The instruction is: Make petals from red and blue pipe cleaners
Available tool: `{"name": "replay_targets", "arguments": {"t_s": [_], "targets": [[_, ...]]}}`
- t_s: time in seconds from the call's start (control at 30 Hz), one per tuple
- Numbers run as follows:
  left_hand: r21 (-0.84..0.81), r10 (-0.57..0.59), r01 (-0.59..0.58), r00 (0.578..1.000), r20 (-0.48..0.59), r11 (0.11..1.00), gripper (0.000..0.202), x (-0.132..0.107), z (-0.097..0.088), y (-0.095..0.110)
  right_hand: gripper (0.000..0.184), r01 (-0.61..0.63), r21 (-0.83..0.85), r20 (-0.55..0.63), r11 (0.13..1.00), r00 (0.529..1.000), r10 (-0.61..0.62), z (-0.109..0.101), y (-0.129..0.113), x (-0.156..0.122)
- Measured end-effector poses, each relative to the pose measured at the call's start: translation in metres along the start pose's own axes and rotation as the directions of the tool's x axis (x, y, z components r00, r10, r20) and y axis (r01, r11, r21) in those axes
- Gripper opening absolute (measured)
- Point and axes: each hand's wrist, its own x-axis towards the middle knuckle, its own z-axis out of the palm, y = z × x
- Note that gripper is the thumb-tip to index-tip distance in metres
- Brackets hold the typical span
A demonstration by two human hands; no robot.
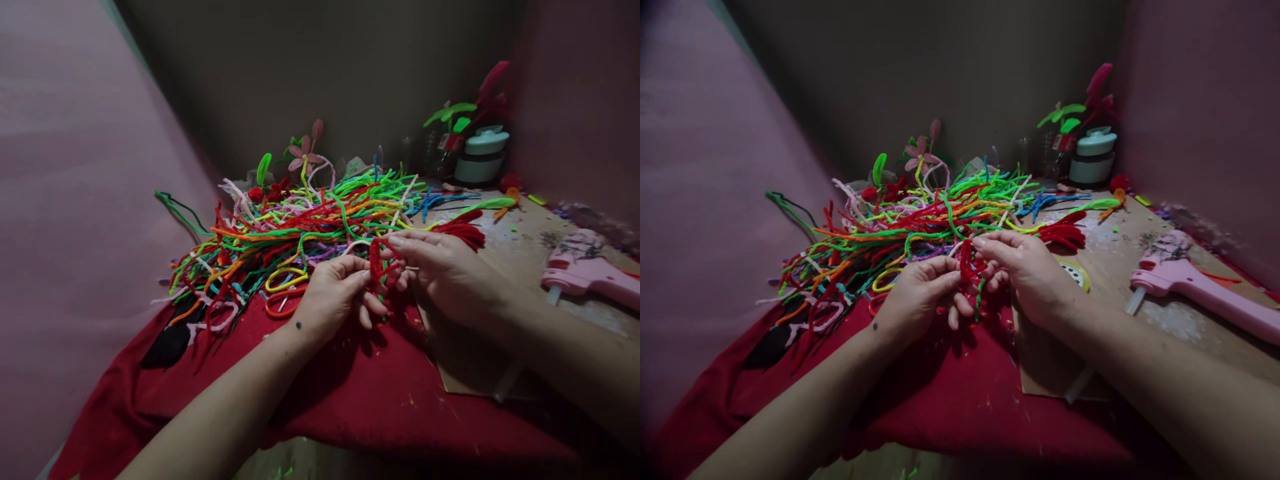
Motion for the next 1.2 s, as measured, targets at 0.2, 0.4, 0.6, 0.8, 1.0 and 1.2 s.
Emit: {"name": "replay_targets", "arguments": {"t_s": [0.2, 0.4, 0.6, 0.8, 1.0, 1.2], "targets": [[0.14, -0.116, 0.102, 0.989, 0.095, 0.985, 0.006, 0.0, -0.001, -0.001, 0.021, 0.0, -0.004, 0.038, 1.0, 0.999, 0.0, -0.004, 0.006, 0.005], [0.227, -0.117, 0.092, 0.988, 0.102, 0.97, 0.007, 0.003, -0.005, -0.004, 0.019, 0.004, 0.037, -0.06, 0.999, 0.998, -0.002, -0.005, 0.007, 0.005], [0.359, -0.14, 0.083, 0.981, 0.136, 0.93, 0.011, 0.002, -0.009, -0.004, 0.018, 0.059, 0.042, -0.116, 0.997, 0.992, -0.054, -0.007, 0.007, 0.008], [0.513, 0.021, -0.031, 0.999, 0.025, 0.858, 0.011, 0.0, -0.009, 0.006, 0.018, 0.057, 0.031, -0.116, 0.998, 0.992, -0.053, -0.006, 0.009, 0.006], [0.446, 0.04, -0.048, 0.999, 0.027, 0.894, 0.014, -0.001, -0.003, 0.005, 0.019, -0.002, 0.063, -0.068, 0.998, 0.998, 0.007, 0.001, 0.01, 0.002], [0.536, 0.086, -0.118, 0.993, 0.085, 0.836, 0.016, -0.002, -0.005, 0.004, 0.022, 0.025, 0.036, -0.104, 0.999, 0.994, -0.021, 0.002, 0.009, 0.001]]}}
